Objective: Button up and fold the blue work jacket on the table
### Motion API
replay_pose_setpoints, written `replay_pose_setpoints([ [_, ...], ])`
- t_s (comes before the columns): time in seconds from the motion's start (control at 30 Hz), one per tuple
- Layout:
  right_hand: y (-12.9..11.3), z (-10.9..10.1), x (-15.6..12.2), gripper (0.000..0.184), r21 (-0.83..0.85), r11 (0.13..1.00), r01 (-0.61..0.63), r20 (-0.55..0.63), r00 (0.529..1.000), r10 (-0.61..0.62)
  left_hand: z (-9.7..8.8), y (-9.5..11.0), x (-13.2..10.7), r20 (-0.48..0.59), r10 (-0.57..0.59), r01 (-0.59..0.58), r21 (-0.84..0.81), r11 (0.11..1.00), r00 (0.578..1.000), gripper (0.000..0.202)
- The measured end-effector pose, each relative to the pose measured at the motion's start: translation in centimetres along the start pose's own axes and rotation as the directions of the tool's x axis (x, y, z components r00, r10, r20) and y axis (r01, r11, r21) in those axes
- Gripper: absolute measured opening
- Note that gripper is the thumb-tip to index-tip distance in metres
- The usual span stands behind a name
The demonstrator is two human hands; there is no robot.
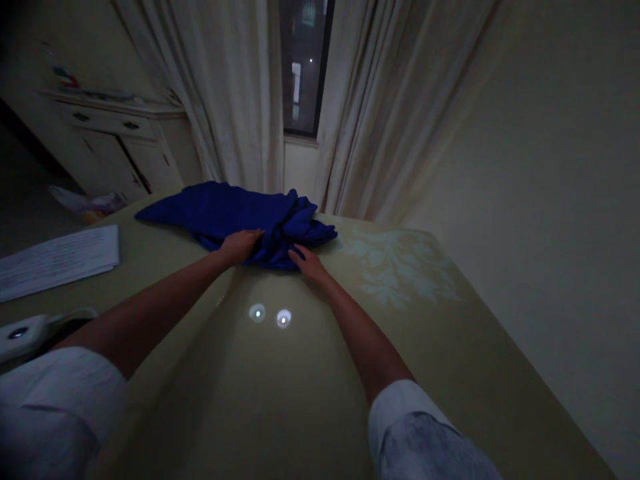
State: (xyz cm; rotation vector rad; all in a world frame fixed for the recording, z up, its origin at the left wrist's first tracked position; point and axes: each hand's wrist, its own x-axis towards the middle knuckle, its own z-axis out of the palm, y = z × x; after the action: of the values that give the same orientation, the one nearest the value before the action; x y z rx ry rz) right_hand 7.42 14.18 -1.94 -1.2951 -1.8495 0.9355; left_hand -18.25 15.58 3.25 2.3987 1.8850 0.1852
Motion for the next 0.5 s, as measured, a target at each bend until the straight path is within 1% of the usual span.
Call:
replay_pose_setpoints([
  [0.07,1.6,-2.8,-3.8,0.060,0.113,0.993,-0.036,-0.086,0.995,0.045,-1.7,0.3,0.0,0.021,-0.078,0.080,-0.066,0.995,0.997,0.054],
  [0.1,2.4,-4.2,-6.2,0.061,0.163,0.985,-0.054,-0.118,0.990,0.074,-2.9,0.4,-0.1,0.004,-0.110,0.110,-0.089,0.990,0.994,0.049],
  [0.17,3.5,-7.0,-11.3,0.061,0.278,0.954,-0.114,-0.148,0.976,0.160,-5.9,0.9,-0.5,-0.079,-0.180,0.171,-0.114,0.979,0.980,0.043],
  [0.2,3.8,-8.2,-13.7,0.061,0.343,0.927,-0.153,-0.150,0.965,0.215,-7.4,1.7,-0.8,-0.134,-0.225,0.209,-0.124,0.970,0.965,0.042],
  [0.23,3.7,-9.3,-15.8,0.060,0.401,0.896,-0.188,-0.149,0.952,0.267,-8.9,2.8,-1.3,-0.193,-0.268,0.246,-0.132,0.960,0.944,0.044],
  [0.27,3.4,-10.3,-17.6,0.061,0.455,0.864,-0.215,-0.148,0.939,0.312,-10.3,4.4,-1.9,-0.249,-0.298,0.271,-0.139,0.953,0.921,0.046],
  [0.3,2.8,-11.3,-19.0,0.063,0.502,0.834,-0.230,-0.147,0.927,0.344,-11.4,6.4,-2.8,-0.299,-0.311,0.280,-0.142,0.949,0.902,0.048],
  [0.33,2.1,-12.2,-20.1,0.067,0.539,0.810,-0.234,-0.146,0.920,0.363,-12.2,8.6,-4.0,-0.326,-0.288,0.254,-0.141,0.957,0.900,0.050],
  [0.37,1.3,-13.2,-20.8,0.073,0.565,0.792,-0.233,-0.143,0.917,0.372,-12.6,11.0,-5.3,-0.323,-0.217,0.181,-0.139,0.974,0.921,0.053],
  [0.4,0.5,-14.3,-21.3,0.080,0.586,0.776,-0.232,-0.138,0.916,0.377,-12.7,13.3,-6.9,-0.283,-0.098,0.060,-0.140,0.988,0.954,0.055],
  [0.43,-0.1,-15.4,-21.7,0.087,0.608,0.759,-0.234,-0.131,0.913,0.387,-12.4,15.4,-8.5,-0.199,0.083,-0.116,-0.163,0.980,0.977,0.058],
  [0.47,-0.6,-16.5,-22.1,0.093,0.625,0.743,-0.240,-0.127,0.908,0.400,-11.8,16.9,-10.0,-0.095,0.276,-0.291,-0.213,0.933,0.956,0.062],
  [0.5,-0.7,-17.6,-22.6,0.095,0.636,0.729,-0.251,-0.123,0.901,0.417,-10.9,17.8,-11.4,0.004,0.438,-0.420,-0.281,0.863,0.899,0.066],
])
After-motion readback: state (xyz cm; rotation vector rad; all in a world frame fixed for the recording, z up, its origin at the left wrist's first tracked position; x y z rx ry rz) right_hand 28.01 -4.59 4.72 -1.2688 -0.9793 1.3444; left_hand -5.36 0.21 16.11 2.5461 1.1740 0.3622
